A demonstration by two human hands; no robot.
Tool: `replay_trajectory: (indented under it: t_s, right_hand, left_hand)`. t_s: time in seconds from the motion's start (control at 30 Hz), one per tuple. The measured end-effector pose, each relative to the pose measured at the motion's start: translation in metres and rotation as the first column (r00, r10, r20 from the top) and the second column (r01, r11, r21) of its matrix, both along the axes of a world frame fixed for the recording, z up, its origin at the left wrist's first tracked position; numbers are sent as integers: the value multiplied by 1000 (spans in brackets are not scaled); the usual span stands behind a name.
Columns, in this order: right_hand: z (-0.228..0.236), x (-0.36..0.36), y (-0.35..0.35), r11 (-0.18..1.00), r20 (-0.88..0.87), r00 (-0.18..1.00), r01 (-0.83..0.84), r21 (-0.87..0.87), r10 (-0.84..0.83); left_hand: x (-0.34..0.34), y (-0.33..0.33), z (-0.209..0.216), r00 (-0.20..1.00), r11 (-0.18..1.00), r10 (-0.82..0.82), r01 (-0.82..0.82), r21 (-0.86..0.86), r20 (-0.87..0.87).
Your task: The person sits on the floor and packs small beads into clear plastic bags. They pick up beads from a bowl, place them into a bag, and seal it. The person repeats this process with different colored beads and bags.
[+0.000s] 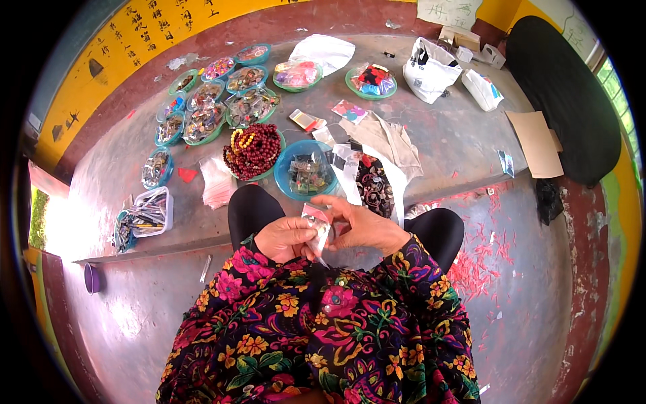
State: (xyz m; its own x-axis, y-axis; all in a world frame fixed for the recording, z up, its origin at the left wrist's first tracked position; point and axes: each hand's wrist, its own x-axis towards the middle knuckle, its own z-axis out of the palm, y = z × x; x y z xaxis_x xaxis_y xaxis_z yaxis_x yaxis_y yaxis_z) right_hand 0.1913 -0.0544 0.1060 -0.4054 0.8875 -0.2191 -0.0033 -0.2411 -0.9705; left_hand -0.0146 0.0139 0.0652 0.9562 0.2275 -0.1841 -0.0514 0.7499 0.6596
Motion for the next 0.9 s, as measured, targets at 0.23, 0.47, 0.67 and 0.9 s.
replay_trajectory:
  t_s: [0.23, 0.47, 0.67, 0.9]
  right_hand:
    - [-23, 2, -7, 957, 27, 990, -129, -260, 140]
    - [-43, 12, -14, 953, 60, 987, 160, -258, -149]
    - [-60, 31, -23, 878, 3, 917, 384, -285, -400]
    - [-54, 34, -25, 916, -171, 904, 363, -173, -391]
  left_hand:
    - [2, -7, -1, 996, 986, 42, -30, 166, -73]
    - [-3, -5, 18, 972, 931, 200, -149, 334, -124]
    - [-5, -1, -4, 904, 919, 333, -248, 306, -269]
    - [2, -3, -9, 880, 923, 353, -270, 276, -319]
